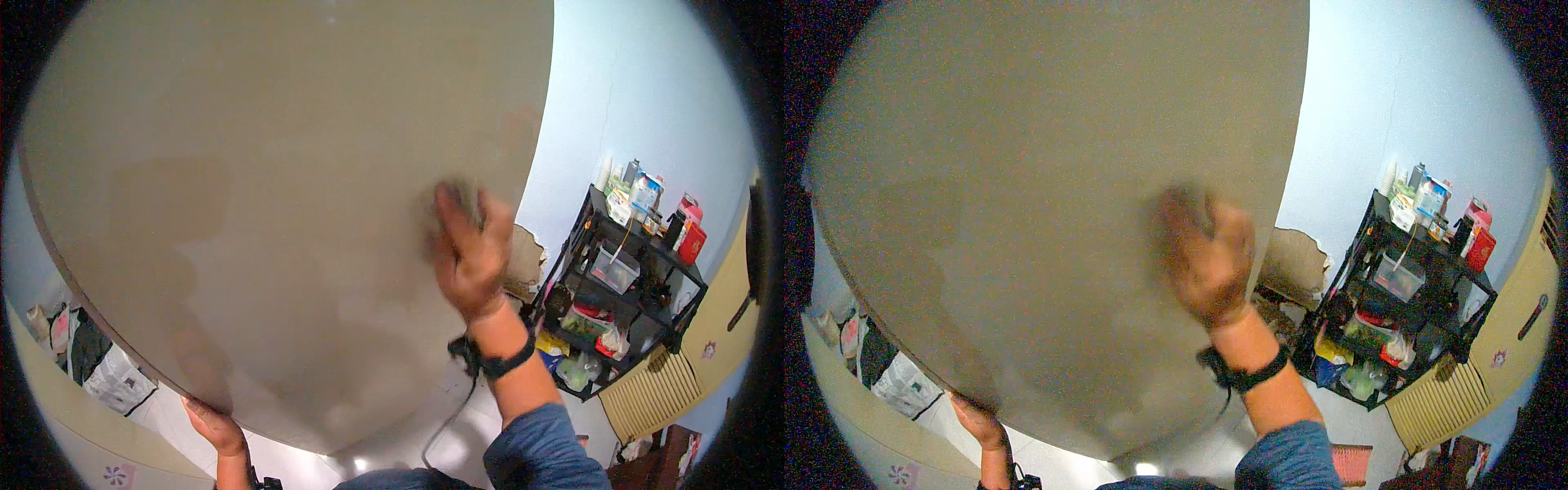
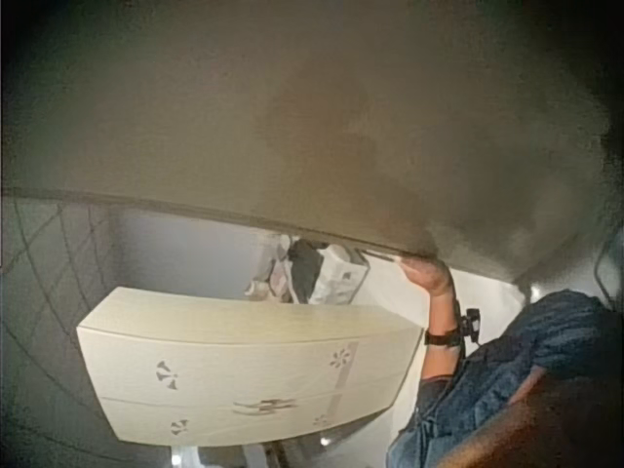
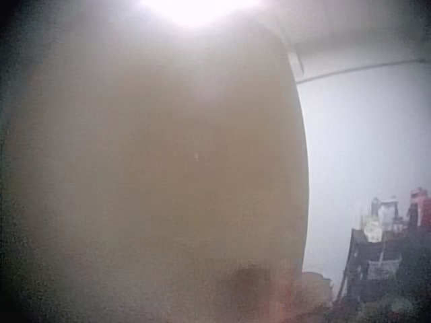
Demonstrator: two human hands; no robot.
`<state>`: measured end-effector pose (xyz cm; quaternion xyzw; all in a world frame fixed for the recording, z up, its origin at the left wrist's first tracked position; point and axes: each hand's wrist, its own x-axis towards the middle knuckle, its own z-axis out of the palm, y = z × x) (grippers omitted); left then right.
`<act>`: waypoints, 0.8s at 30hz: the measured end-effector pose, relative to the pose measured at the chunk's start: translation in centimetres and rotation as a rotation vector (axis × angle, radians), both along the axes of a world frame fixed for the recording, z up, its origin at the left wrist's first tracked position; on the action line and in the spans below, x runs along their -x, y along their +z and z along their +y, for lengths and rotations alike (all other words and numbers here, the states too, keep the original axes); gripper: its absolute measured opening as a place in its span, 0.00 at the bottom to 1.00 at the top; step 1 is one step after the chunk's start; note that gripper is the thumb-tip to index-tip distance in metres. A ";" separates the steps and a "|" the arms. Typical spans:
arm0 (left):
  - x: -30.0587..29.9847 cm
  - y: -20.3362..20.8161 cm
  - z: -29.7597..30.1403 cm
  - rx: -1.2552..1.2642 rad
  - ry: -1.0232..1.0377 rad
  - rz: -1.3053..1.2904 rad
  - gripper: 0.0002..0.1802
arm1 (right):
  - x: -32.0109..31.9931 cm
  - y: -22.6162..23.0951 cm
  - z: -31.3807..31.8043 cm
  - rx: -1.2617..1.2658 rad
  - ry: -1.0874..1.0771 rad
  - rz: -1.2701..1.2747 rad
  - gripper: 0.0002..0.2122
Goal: The person wipes a white closet door and the exterior of a floor-standing air conditioning unit with a cloth, periodically rinsing and wringing the cloth in a basin of soapy water.
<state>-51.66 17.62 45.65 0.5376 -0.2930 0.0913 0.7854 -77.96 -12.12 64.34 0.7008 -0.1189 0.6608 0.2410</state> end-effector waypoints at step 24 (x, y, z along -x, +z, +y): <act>0.2 -0.5 -0.4 -0.033 0.033 0.025 0.34 | -0.6 7.6 -2.7 0.110 -0.070 -0.099 0.14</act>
